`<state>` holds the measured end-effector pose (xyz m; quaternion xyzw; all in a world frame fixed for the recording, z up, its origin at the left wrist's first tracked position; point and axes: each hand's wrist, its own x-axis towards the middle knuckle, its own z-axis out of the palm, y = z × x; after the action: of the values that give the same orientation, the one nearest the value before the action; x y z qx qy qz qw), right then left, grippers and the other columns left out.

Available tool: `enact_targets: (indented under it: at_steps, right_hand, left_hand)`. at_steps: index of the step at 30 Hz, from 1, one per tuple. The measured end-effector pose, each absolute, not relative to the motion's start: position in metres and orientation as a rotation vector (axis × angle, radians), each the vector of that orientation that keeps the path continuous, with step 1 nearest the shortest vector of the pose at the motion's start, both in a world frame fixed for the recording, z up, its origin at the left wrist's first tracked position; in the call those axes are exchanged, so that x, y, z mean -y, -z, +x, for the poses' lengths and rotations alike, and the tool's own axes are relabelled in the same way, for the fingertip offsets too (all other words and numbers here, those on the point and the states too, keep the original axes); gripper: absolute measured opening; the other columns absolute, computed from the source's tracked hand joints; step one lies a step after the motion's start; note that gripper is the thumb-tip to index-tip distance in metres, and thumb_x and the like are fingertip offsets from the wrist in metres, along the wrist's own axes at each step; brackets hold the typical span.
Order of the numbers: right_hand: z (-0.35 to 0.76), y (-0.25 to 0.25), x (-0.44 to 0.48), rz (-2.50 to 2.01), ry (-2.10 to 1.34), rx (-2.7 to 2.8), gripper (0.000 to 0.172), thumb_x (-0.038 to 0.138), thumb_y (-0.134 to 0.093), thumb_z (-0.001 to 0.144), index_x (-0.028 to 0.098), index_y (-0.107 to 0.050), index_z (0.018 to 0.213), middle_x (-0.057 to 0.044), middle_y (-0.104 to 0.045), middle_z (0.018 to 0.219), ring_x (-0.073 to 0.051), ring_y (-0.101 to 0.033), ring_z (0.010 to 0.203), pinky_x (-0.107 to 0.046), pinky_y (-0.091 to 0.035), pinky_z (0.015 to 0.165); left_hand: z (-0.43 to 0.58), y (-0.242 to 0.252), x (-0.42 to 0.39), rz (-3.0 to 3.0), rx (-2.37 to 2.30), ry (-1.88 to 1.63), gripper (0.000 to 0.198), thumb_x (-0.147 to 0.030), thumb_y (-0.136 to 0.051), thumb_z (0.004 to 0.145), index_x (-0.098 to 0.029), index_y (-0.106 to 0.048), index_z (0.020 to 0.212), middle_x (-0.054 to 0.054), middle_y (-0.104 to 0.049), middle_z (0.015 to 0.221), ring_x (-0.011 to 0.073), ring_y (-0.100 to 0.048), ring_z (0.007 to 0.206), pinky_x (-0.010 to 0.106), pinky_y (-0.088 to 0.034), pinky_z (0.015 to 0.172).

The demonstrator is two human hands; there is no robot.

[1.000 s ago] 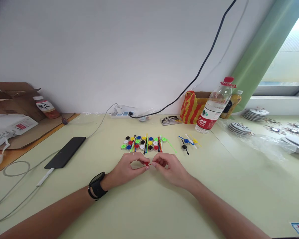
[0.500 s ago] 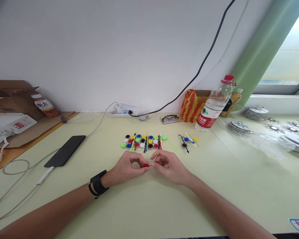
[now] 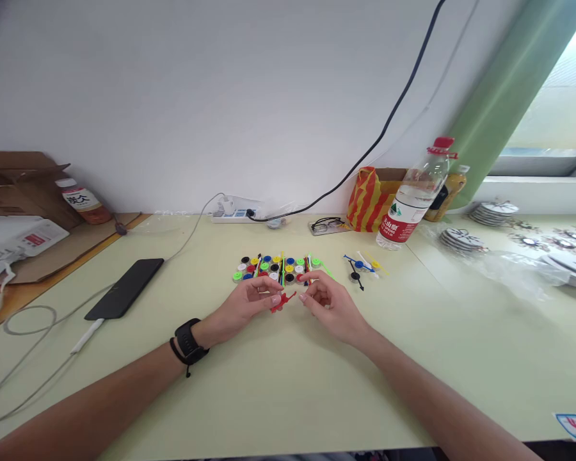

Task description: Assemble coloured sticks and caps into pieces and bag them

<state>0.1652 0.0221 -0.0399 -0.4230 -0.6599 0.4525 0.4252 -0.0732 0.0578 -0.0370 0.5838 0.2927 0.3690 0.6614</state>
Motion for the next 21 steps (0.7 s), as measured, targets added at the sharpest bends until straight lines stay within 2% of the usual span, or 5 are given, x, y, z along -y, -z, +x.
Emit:
enact_targets:
  at_steps: [4,12,15,18,21]
  right_hand:
    - [0.165,0.044,-0.020,-1.055,-0.974,1.788,0.040,0.034,-0.057,0.099,0.028,-0.052,0.139,-0.001,-0.060,0.084,-0.016,-0.056,0.072,-0.031,-0.050,0.067]
    - [0.154,0.046,-0.014,-1.004,-1.169,1.607,0.101,0.031,-0.062,0.096,0.042,0.015,0.161,0.001,-0.059,0.100,-0.012,-0.054,0.065,-0.030,-0.050,0.063]
    - [0.150,0.046,-0.015,-0.999,-1.203,1.481,0.089,0.036,-0.065,0.095,0.042,-0.006,0.162,-0.001,-0.059,0.106,-0.011,-0.053,0.064,-0.029,-0.049,0.061]
    - [0.152,0.042,-0.015,-1.029,-1.286,1.539,0.030,0.043,-0.066,0.094,0.025,-0.069,0.117,0.000,-0.058,0.085,-0.010,-0.046,0.058,-0.026,-0.041,0.056]
    - [0.158,0.038,-0.015,-1.023,-1.407,1.635,0.059,0.052,-0.060,0.096,0.018,-0.048,0.049,0.006,-0.032,0.051,-0.009,-0.025,0.048,-0.028,-0.025,0.049]
  left_hand:
    - [-0.073,0.041,-0.060,1.282,-0.687,-0.850,0.031,-0.033,-0.084,0.084,-0.015,-0.072,0.106,0.007,-0.074,0.096,0.0193,-0.071,0.087,0.033,-0.055,0.084]
    - [-0.073,0.039,-0.061,1.256,-0.689,-0.901,0.029,-0.030,-0.086,0.082,-0.014,-0.073,0.102,0.007,-0.076,0.093,0.0197,-0.073,0.089,0.034,-0.057,0.089]
    - [-0.073,0.040,-0.062,1.248,-0.696,-0.914,0.029,-0.029,-0.087,0.082,-0.014,-0.073,0.102,0.007,-0.077,0.095,0.0203,-0.074,0.090,0.035,-0.057,0.090]
    - [-0.073,0.041,-0.063,1.247,-0.694,-0.926,0.030,-0.030,-0.087,0.082,-0.014,-0.073,0.102,0.008,-0.077,0.098,0.0209,-0.074,0.092,0.036,-0.057,0.091]
    - [-0.073,0.042,-0.063,1.250,-0.689,-0.927,0.030,-0.030,-0.086,0.083,-0.014,-0.072,0.103,0.009,-0.077,0.099,0.0212,-0.074,0.091,0.037,-0.057,0.092]
